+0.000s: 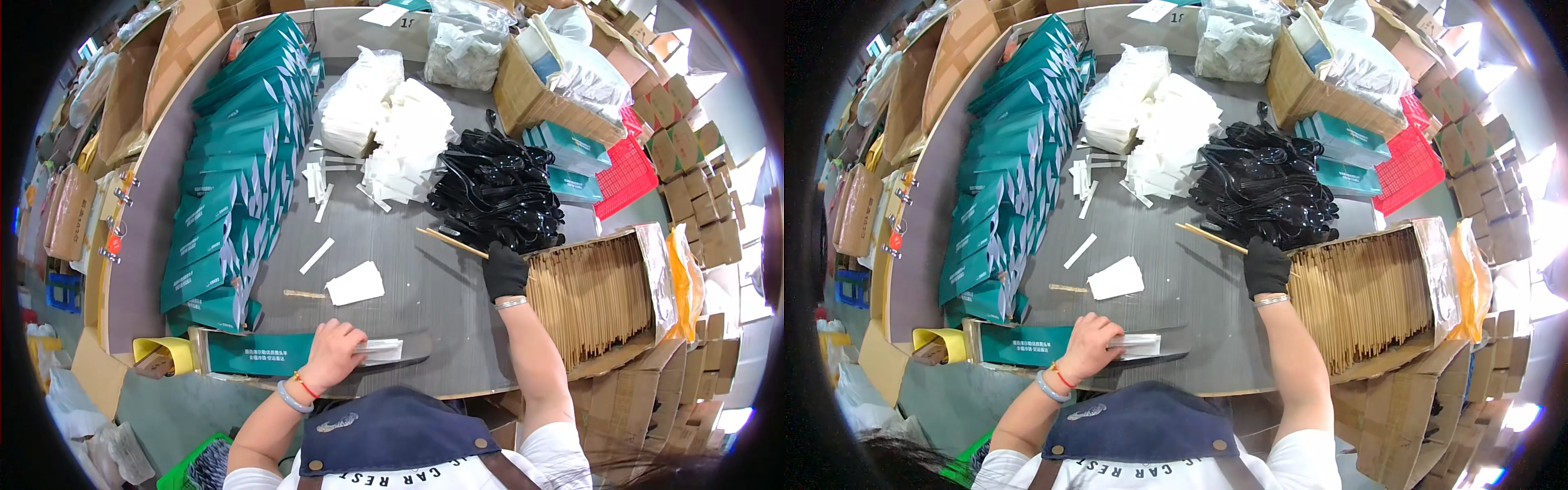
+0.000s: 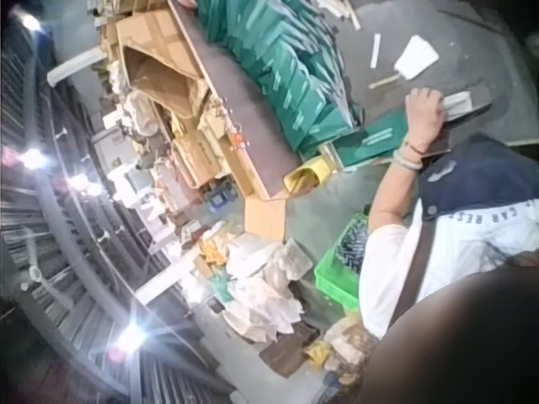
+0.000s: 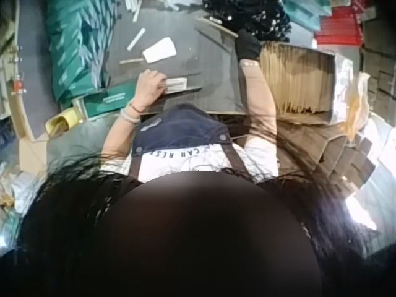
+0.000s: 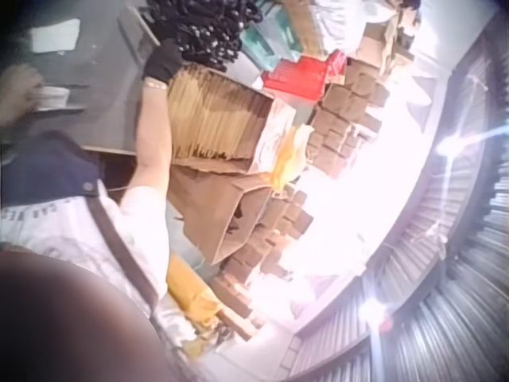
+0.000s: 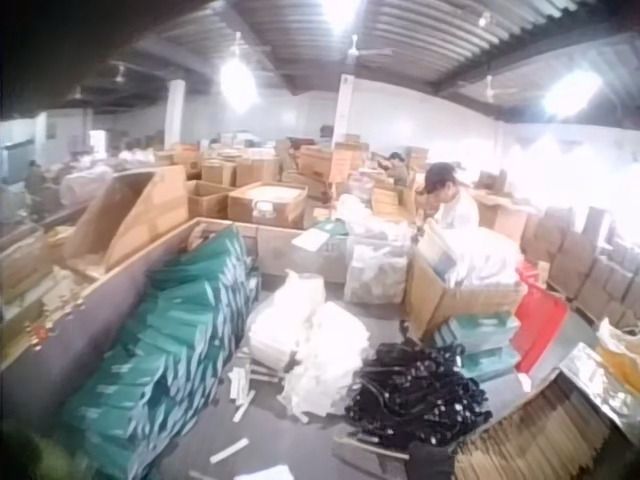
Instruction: Manually inserting wooden chopsticks into paper sleeves using a green guiding device at a factory packing station.
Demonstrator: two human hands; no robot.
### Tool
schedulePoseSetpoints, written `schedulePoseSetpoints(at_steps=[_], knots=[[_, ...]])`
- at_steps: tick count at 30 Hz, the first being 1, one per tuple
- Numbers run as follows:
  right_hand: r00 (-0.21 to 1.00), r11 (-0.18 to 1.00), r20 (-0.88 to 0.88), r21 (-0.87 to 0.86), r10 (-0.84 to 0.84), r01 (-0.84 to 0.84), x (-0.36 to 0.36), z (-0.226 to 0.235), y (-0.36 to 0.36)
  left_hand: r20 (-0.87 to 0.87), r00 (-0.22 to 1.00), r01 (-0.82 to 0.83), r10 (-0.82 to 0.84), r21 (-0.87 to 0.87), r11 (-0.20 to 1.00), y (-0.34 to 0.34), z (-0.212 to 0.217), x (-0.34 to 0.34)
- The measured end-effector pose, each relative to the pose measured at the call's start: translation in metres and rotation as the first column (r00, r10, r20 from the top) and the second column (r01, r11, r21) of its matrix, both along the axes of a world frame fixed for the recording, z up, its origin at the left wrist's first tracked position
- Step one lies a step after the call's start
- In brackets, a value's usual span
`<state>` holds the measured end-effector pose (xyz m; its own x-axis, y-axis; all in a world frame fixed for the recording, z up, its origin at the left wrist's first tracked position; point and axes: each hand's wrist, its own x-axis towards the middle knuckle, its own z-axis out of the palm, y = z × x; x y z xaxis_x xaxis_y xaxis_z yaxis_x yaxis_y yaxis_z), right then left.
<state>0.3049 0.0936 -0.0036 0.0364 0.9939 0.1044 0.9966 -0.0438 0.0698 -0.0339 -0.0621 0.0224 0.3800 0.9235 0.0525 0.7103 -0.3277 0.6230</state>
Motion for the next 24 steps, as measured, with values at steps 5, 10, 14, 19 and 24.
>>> schedulePoseSetpoints(at_steps=[5,10,14,19,24], knots=[[0.994,0.993,-0.012,-0.043,0.106,-0.106,-0.008,0.006,-0.028,-0.023,0.997,-0.069,0.072,0.127,0.989,-0.016,-0.009,0.007],[0.970,0.950,-0.215,-0.262,0.114,-0.170,-0.027,0.045,-0.077,-0.069,0.995,-0.056,0.074,0.233,0.971,-0.023,-0.018,0.004],[0.880,0.977,-0.471,-0.210,-0.062,-0.044,-0.030,0.033,-0.073,-0.073,0.995,-0.048,0.068,0.242,0.969,-0.025,-0.017,0.005],[0.902,0.974,-0.432,-0.202,0.006,-0.103,-0.040,0.005,-0.067,-0.073,0.996,-0.040,0.059,0.242,0.970,-0.030,-0.020,0.003],[0.888,0.950,-0.458,-0.295,-0.047,-0.102,-0.044,0.029,-0.061,-0.166,0.984,-0.032,0.070,0.219,0.975,-0.040,-0.012,0.000]])
